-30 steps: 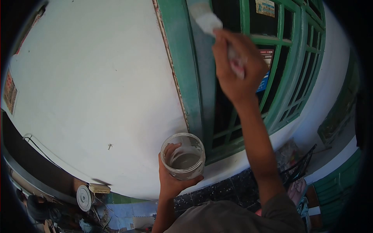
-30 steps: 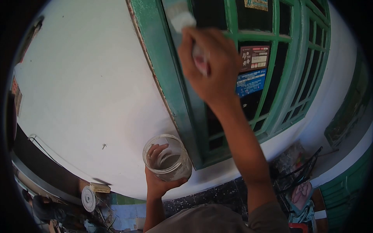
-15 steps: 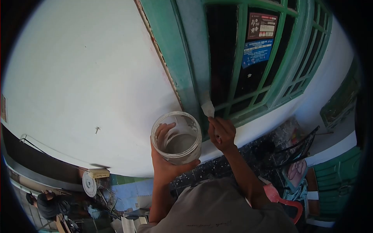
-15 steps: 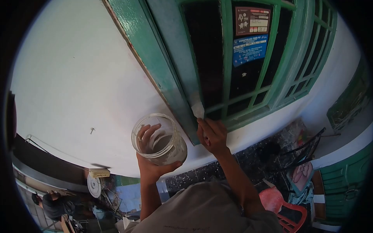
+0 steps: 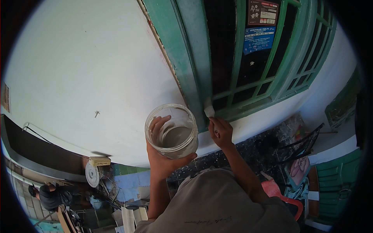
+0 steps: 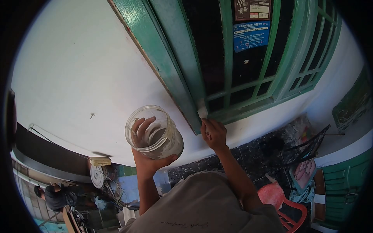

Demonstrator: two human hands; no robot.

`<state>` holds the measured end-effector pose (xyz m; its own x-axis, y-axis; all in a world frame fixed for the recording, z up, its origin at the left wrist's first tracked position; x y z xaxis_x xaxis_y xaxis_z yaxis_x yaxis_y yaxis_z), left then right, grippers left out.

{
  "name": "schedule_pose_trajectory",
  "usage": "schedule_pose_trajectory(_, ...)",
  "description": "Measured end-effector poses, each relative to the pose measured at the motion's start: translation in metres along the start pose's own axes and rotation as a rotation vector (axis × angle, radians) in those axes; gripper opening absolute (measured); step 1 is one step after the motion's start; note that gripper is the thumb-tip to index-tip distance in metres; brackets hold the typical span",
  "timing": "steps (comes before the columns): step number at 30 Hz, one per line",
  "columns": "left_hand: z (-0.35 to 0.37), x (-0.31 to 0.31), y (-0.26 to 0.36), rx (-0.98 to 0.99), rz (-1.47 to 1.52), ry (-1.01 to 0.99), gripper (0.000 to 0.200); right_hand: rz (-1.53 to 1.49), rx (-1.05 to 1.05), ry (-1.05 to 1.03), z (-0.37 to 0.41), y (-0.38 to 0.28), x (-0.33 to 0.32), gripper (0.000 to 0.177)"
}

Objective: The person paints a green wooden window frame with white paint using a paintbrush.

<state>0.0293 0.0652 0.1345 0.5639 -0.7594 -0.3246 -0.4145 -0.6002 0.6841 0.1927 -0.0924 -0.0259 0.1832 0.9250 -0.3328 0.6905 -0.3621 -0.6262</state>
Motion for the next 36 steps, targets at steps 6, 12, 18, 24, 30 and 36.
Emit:
schedule_pose_trajectory(6,0.015,0.009,-0.007,-0.073,0.143,0.025,0.117,-0.332,0.563,-0.145,0.009,0.008,-0.036,0.013)
schedule_pose_trajectory(12,0.035,0.026,-0.030,-0.039,0.018,-0.086,0.117,-0.658,0.611,-0.068,-0.054,-0.032,-0.162,0.027)
schedule_pose_trajectory(18,0.032,0.047,-0.035,0.141,-0.071,-0.125,0.118,-0.687,0.336,-0.261,-0.075,-0.091,-0.211,0.022)
schedule_pose_trajectory(24,0.032,0.058,-0.033,0.273,-0.105,-0.115,0.114,-0.460,0.294,-0.498,-0.076,-0.125,-0.200,0.015)
schedule_pose_trajectory(30,0.029,0.066,-0.024,0.405,-0.124,-0.126,0.103,-0.287,0.266,-0.582,-0.074,-0.130,-0.176,0.011)
schedule_pose_trajectory(36,0.034,0.074,-0.021,0.411,-0.146,-0.153,0.095,-0.160,0.330,-0.728,-0.073,-0.130,-0.169,0.007)
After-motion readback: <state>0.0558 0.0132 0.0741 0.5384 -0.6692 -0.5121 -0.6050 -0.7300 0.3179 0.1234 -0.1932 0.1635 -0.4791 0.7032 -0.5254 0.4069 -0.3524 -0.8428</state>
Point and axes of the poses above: each hand's wrist, its own z-axis away from the middle knuckle, its own x-axis out of the palm, y = z × x, the point moved 4 cm from there along -z, towards the middle knuckle, and after that the axes turned 13 degrees about x, right-handed, at the moved point
